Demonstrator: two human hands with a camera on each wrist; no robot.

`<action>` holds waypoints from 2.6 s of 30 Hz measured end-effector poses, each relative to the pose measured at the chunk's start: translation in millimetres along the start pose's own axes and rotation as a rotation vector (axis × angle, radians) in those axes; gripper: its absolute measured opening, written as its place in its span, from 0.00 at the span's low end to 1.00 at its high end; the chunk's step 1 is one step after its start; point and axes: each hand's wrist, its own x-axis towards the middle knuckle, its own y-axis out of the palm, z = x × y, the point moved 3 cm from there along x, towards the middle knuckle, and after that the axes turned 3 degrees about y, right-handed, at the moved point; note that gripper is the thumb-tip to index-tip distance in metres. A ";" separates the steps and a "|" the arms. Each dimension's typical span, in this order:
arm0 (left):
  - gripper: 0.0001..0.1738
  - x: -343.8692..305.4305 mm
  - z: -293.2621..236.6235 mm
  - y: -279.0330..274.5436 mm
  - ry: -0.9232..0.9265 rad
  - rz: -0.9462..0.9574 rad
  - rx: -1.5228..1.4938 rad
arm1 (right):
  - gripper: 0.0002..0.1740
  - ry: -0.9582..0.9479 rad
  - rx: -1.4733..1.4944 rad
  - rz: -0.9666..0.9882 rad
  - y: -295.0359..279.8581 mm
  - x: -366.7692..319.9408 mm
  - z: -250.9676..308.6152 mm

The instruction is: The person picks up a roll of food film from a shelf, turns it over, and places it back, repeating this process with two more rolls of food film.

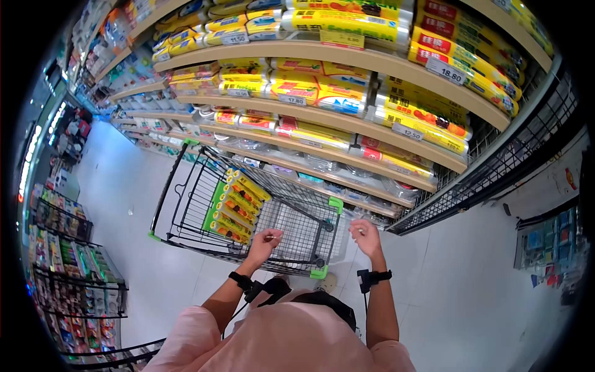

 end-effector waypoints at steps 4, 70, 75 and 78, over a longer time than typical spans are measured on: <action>0.13 -9.2 26.2 -34.7 -0.125 -0.095 -0.056 | 0.10 0.050 -0.011 0.037 35.1 -12.6 -8.9; 0.26 140.4 20.8 -173.0 0.249 -0.224 0.424 | 0.14 0.384 -0.094 -0.067 138.0 -87.2 -8.8; 0.19 92.6 -35.8 -146.1 0.492 -0.349 0.213 | 0.16 0.314 -0.008 -0.075 92.8 -92.1 4.1; 0.12 75.7 -58.5 -123.1 0.407 -0.322 0.023 | 0.25 0.279 0.021 0.007 64.1 -89.8 -13.7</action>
